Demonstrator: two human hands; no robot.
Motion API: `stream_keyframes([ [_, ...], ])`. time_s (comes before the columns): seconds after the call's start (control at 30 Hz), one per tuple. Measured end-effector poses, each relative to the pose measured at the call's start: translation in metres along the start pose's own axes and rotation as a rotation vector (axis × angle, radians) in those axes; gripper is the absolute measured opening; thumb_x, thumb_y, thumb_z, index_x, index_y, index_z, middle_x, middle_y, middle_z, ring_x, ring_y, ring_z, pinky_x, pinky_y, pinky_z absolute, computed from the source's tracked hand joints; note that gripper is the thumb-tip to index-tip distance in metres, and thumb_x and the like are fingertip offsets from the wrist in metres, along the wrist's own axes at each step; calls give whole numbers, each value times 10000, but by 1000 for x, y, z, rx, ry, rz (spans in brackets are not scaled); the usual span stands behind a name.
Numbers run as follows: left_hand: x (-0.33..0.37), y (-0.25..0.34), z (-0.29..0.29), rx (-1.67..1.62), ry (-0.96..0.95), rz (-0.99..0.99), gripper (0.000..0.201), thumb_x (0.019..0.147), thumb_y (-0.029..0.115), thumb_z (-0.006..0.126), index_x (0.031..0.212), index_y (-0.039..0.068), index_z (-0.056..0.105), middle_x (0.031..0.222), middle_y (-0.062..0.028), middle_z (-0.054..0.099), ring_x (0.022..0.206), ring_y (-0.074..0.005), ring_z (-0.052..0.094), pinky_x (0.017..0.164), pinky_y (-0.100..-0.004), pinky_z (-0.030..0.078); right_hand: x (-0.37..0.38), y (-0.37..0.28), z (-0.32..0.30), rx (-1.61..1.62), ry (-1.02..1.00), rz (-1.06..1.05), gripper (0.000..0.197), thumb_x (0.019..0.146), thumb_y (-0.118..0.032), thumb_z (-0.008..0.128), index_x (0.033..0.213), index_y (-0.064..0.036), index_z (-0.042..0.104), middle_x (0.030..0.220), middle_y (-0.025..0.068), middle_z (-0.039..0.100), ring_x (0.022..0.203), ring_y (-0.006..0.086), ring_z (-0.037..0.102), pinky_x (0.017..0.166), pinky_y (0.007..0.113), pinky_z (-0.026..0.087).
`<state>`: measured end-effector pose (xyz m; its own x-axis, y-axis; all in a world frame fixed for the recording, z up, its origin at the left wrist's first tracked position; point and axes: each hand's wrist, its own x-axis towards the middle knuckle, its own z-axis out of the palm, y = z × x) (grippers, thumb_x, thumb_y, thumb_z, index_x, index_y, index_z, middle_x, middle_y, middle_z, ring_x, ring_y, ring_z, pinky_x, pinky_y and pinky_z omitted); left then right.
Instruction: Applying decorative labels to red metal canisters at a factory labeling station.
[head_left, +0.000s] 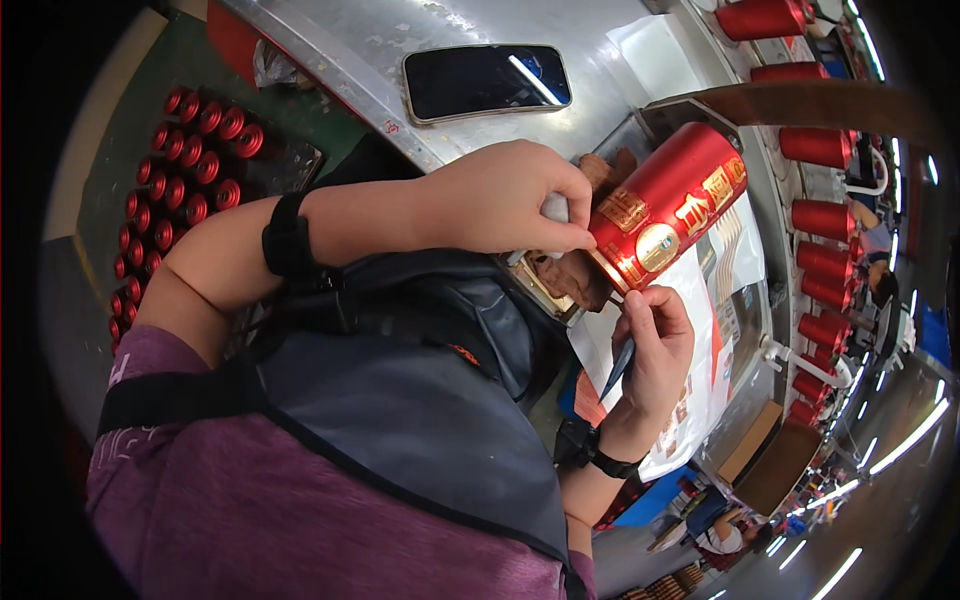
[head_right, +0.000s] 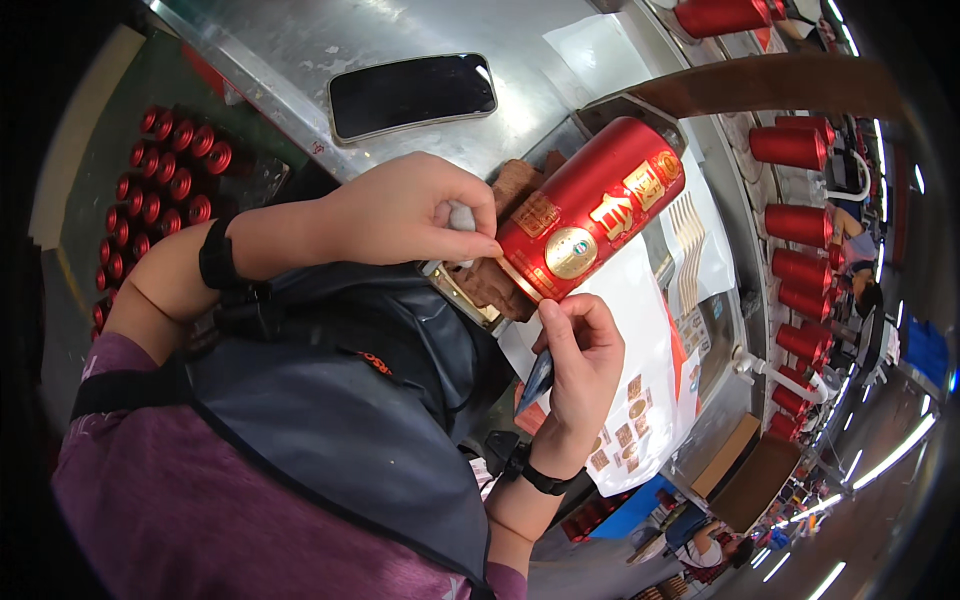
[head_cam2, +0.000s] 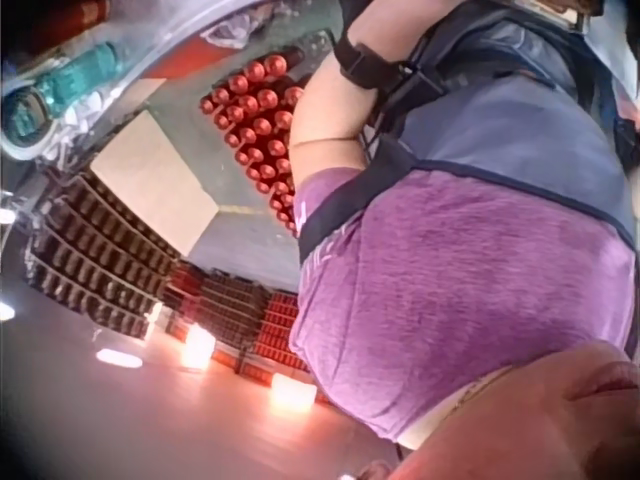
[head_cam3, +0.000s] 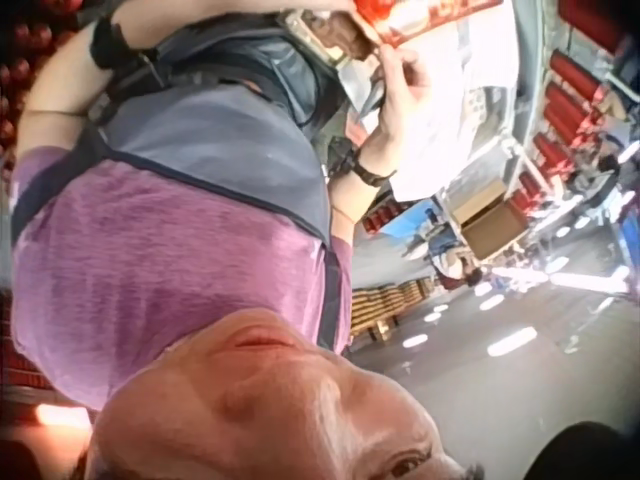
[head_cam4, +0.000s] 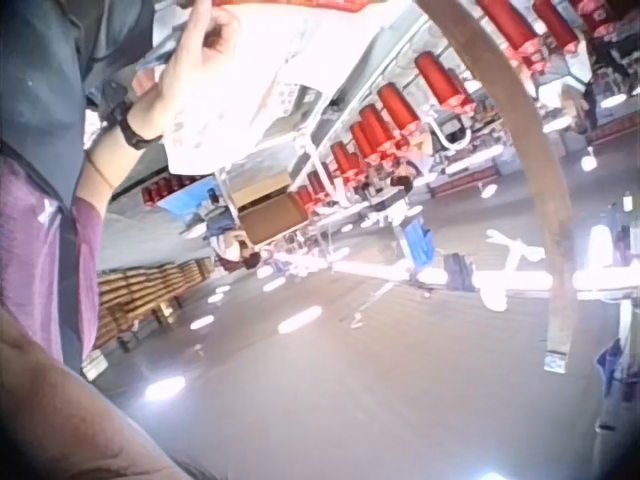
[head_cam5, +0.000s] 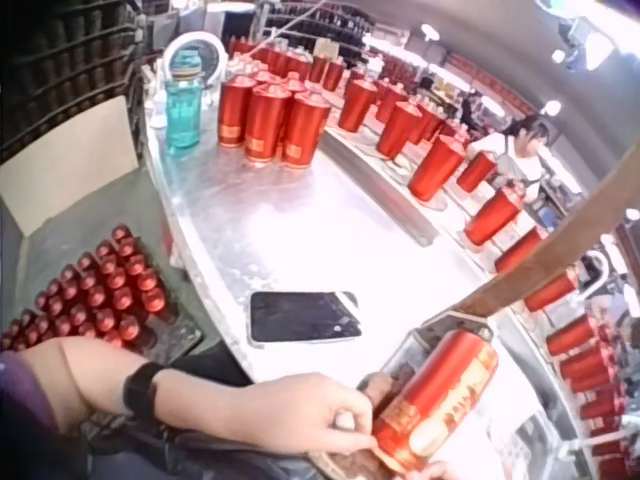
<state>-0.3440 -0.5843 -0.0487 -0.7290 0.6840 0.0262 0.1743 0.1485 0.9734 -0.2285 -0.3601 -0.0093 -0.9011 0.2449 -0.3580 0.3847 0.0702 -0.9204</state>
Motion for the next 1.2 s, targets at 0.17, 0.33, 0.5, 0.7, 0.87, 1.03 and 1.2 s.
stream_keyframes([
  [0.17,-3,-11,-4,50,21,10,186,850,238,699,862,53,679,641,-22,554,565,-105,501,535,-268,376,0,1,0,-10,9,9,115,892,-87,705,867,-43,602,741,-7,607,591,55,529,547,190,401],
  [0.33,-6,-22,-10,462,322,374,583,764,307,743,1276,87,570,1002,-122,538,1037,-312,479,859,-412,395,-1,-1,0,-35,20,7,118,888,-90,712,868,-45,604,741,-8,613,592,58,532,548,190,408],
  [0.5,13,-34,15,434,222,390,787,696,370,782,1351,44,491,1155,-181,525,1221,-387,403,999,-491,349,0,-6,4,-60,24,15,122,886,-94,715,870,-42,606,737,-11,608,592,58,532,550,191,411],
  [0.7,12,-25,16,423,244,415,740,701,317,771,1331,29,507,1289,-192,500,1327,-388,353,1080,-487,319,7,5,-4,-83,0,43,115,901,-114,700,882,-34,620,742,-7,605,607,63,534,560,199,417],
  [0.87,10,-19,13,442,309,477,759,705,308,773,1357,39,496,1275,-176,502,1333,-379,355,1073,-481,330,15,19,0,-37,-31,75,127,921,-133,680,911,-21,623,769,14,625,620,78,546,577,214,448],
  [1.03,8,-22,13,423,321,462,821,707,346,781,1399,46,458,1248,-179,505,1301,-375,381,1051,-468,349,17,24,-1,-19,-62,61,122,929,-129,669,937,-16,624,784,23,630,646,82,558,589,221,460],
  [1.2,5,-13,10,346,183,313,908,733,440,783,1443,28,393,1106,-202,502,1081,-355,493,939,-417,413,24,24,0,-39,-64,78,125,931,-121,664,945,-3,625,777,10,617,660,77,551,606,215,452],
])
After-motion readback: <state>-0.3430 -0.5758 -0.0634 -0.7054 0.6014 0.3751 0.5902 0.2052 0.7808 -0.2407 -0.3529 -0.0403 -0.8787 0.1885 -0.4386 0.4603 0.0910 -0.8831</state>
